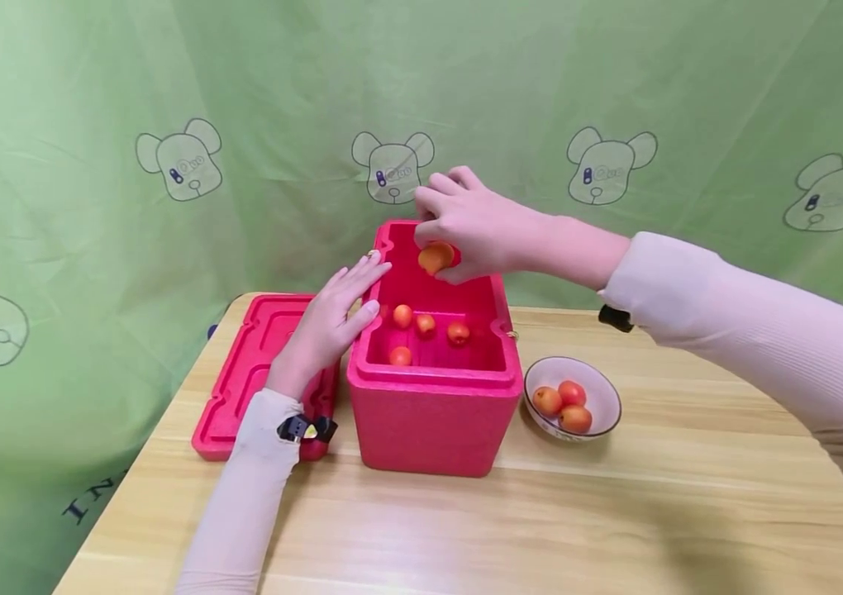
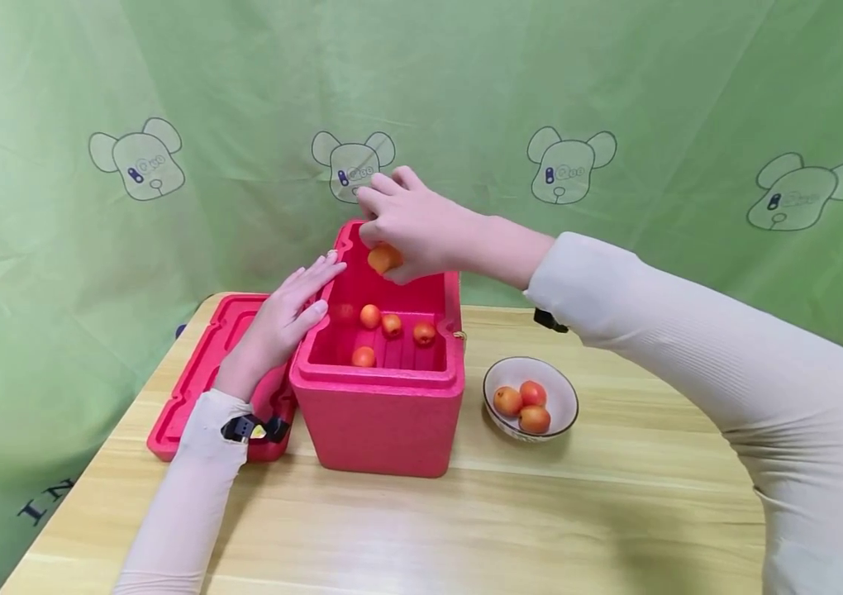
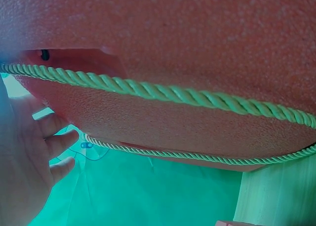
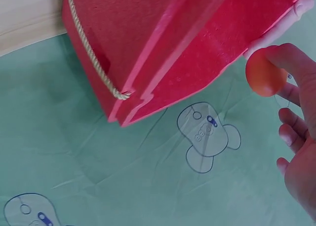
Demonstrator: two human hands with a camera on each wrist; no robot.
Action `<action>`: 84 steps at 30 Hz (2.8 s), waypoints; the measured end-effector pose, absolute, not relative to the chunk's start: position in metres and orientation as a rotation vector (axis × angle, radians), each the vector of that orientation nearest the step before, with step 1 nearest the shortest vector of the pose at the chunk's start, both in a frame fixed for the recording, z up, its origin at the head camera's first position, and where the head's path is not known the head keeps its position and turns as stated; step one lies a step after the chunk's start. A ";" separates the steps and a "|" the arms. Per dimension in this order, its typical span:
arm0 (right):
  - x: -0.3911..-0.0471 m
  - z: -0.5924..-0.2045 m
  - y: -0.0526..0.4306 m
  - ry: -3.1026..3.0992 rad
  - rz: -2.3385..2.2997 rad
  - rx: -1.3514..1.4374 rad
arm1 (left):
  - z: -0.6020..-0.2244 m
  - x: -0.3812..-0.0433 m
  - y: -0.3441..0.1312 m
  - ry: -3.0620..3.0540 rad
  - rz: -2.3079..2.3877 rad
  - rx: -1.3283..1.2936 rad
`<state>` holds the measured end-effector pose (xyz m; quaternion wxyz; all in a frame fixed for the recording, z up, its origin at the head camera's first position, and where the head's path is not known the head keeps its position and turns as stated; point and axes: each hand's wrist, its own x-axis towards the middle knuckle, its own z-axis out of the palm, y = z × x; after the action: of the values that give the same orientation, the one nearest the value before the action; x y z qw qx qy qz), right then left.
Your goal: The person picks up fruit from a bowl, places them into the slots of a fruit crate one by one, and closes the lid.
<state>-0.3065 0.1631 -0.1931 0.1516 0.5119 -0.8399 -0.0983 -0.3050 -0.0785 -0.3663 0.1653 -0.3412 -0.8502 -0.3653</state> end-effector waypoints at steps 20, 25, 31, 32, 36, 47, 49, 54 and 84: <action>-0.315 -0.212 0.131 -2.379 -0.389 1.585 | -0.366 -0.305 -0.078 -2.410 -1.016 -0.967; -0.316 -0.222 0.134 -2.405 -0.409 1.599 | -0.366 -0.307 -0.075 -2.408 -1.016 -0.969; -0.315 -0.230 0.137 -2.423 -0.448 1.600 | -0.365 -0.306 -0.073 -2.420 -1.011 -0.972; -0.315 -0.230 0.137 -2.424 -0.458 1.597 | -0.365 -0.306 -0.072 -2.420 -1.010 -0.972; -0.315 -0.229 0.137 -2.415 -0.477 1.594 | -0.364 -0.306 -0.073 -2.424 -1.003 -0.968; -0.311 -0.227 0.144 -2.440 -0.518 1.550 | -0.363 -0.304 -0.074 -2.443 -0.997 -0.986; -0.310 -0.227 0.147 -2.441 -0.492 1.544 | -0.363 -0.304 -0.073 -2.444 -0.998 -0.986; -0.309 -0.224 0.160 -2.441 -0.372 1.504 | -0.363 -0.303 -0.072 -2.437 -1.019 -0.976; -0.282 -0.325 0.311 -2.583 0.565 0.916 | -0.359 -0.305 -0.110 -2.442 -1.053 -0.949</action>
<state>-0.2821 0.3113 -0.3253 0.1709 0.3225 -0.9095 0.1991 -0.3047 -0.1101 -0.3591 0.1583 -0.3317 -0.8540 -0.3682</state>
